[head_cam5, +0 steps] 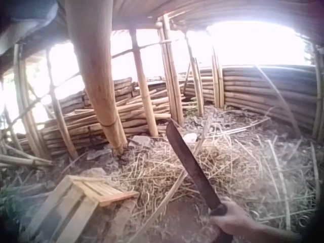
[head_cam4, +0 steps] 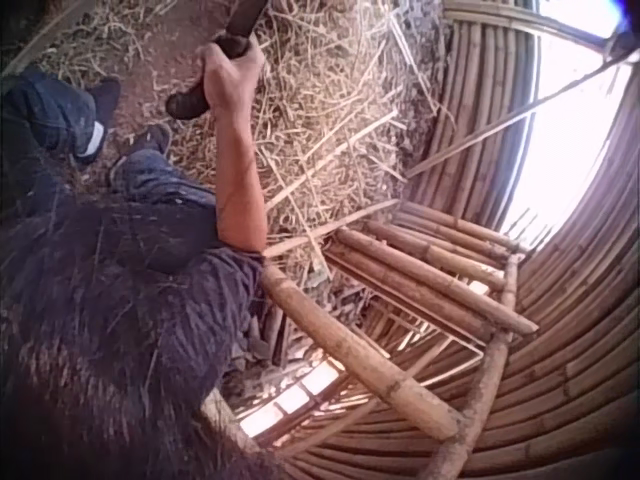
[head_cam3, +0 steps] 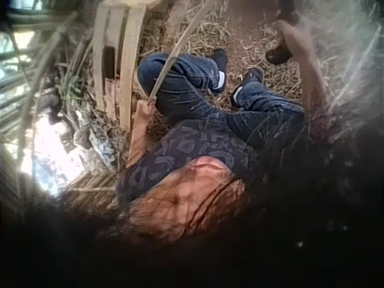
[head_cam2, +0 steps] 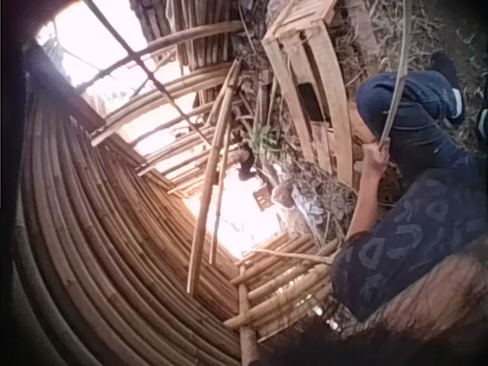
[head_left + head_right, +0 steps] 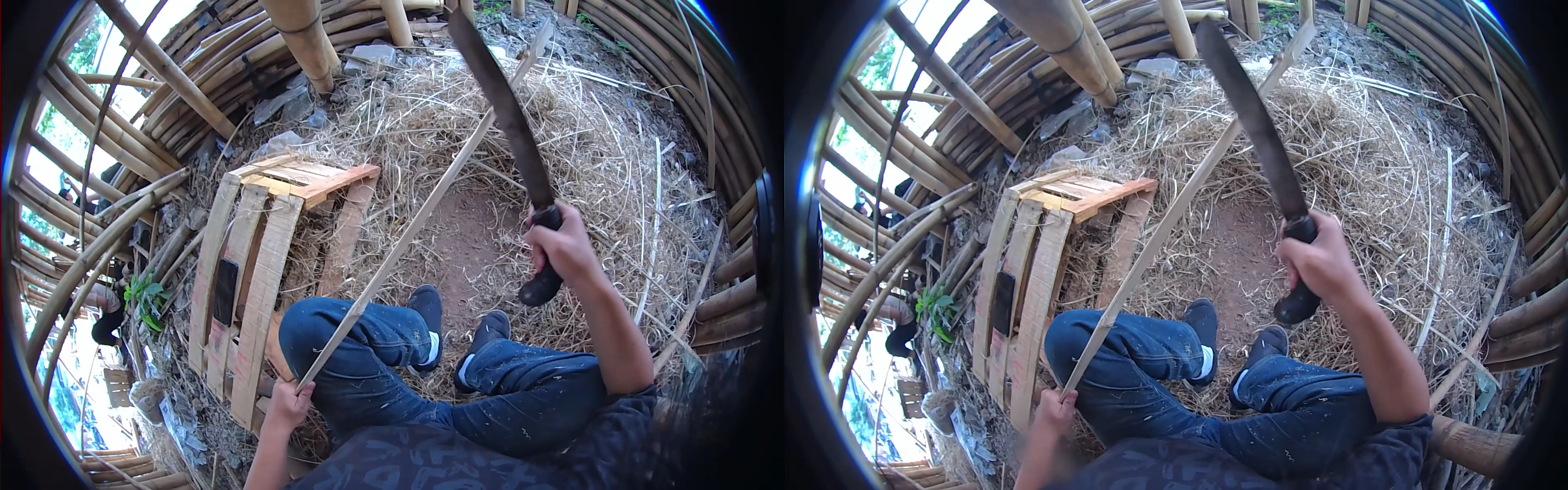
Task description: The person trims and scrapes a long thin bamboo stick using a machete while sitting on a pile of straw.
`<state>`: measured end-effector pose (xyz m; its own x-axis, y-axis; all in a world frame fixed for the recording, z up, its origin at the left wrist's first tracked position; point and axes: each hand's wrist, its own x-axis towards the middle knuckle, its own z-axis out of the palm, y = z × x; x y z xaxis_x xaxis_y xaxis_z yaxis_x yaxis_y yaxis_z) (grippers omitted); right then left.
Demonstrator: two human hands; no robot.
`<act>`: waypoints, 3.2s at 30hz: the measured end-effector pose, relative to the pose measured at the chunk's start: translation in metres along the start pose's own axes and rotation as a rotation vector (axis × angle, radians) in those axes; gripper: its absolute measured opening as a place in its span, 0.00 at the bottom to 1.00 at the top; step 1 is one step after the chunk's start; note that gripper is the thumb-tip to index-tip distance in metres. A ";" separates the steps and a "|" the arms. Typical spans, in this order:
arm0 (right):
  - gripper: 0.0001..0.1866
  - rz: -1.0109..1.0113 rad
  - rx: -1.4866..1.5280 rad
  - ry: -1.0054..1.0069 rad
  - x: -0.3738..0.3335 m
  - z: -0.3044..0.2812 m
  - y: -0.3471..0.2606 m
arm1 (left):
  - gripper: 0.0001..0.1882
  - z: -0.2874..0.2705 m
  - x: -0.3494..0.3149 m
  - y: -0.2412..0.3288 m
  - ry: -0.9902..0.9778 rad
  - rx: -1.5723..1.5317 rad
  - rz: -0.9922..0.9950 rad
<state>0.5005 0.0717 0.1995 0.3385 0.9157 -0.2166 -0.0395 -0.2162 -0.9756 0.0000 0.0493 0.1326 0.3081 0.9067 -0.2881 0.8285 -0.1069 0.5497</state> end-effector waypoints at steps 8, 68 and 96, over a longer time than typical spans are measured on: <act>0.08 0.039 0.045 -0.028 -0.010 0.013 0.004 | 0.31 0.007 -0.001 0.003 0.067 -0.011 0.035; 0.11 -0.054 -0.367 -0.516 -0.036 0.072 0.038 | 0.31 0.013 -0.001 0.013 0.108 0.003 0.026; 0.10 0.107 -0.249 -0.212 -0.011 0.023 0.020 | 0.30 0.012 -0.004 0.014 0.133 0.089 0.012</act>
<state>0.4743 0.0655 0.1814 0.1410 0.9279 -0.3453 0.1749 -0.3666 -0.9138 0.0158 0.0396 0.1314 0.2585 0.9506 -0.1719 0.8651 -0.1486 0.4791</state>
